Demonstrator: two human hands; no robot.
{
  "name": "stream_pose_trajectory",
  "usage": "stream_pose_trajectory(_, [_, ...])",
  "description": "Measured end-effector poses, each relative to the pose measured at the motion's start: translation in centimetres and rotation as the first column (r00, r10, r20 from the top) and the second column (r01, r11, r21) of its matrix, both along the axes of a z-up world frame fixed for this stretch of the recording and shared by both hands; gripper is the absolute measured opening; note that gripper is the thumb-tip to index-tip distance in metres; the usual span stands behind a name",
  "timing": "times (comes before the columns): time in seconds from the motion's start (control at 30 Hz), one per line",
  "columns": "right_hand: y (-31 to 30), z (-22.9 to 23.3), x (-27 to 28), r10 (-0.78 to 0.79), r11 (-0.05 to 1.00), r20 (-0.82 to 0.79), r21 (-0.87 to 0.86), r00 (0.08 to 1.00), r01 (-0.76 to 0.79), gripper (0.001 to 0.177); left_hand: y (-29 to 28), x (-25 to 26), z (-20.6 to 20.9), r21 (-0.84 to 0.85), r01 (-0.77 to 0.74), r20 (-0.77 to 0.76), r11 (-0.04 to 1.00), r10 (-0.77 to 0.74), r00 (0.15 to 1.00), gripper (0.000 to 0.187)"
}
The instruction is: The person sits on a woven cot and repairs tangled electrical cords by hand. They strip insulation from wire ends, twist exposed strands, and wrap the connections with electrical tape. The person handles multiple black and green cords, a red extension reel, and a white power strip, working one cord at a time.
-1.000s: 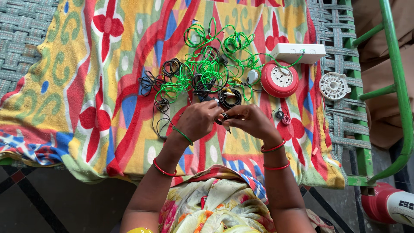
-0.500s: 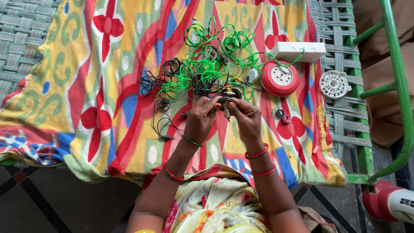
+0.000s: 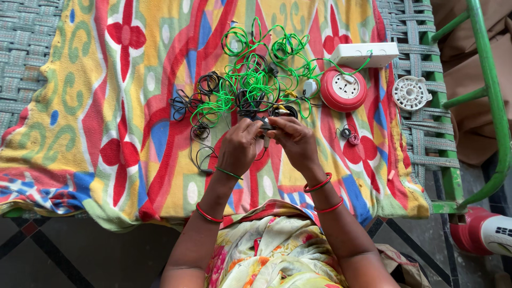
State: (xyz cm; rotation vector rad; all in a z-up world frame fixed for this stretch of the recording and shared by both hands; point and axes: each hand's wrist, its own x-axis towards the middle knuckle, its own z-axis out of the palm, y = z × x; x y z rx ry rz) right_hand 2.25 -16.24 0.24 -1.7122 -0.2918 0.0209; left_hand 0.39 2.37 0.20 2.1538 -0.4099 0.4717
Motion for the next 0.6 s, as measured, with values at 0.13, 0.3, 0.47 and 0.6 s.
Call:
stream_pose_trajectory(0.13, [0.4,3.1,0.0,0.053,0.952,0.252,-0.305,0.966,0.027,0.027,0.1,0.4,-0.2,-0.021,0.057,0.050,0.998,-0.056,0.997,0.032])
stream_pose_trajectory(0.3, [0.4,2.3,0.1,-0.101,0.994,0.124,-0.025,0.987,0.105,0.019,-0.3,0.8,-0.9,-0.438,0.135,-0.069,0.889,-0.183,0.981,0.028])
stream_pose_trajectory(0.47, [1.0,-0.5,0.2,-0.158,0.907,-0.042,0.390,0.987,0.161,0.020,-2.3,0.4,-1.1,-0.627,0.045,-0.152,0.778,-0.179,0.972,0.031])
stream_pose_trajectory(0.6, [2.0,-2.4,0.6,-0.075,0.702,-0.183,0.688,0.980,0.182,0.022,-3.6,0.1,-0.8,-0.641,-0.037,-0.190,0.767,-0.111,0.976,0.023])
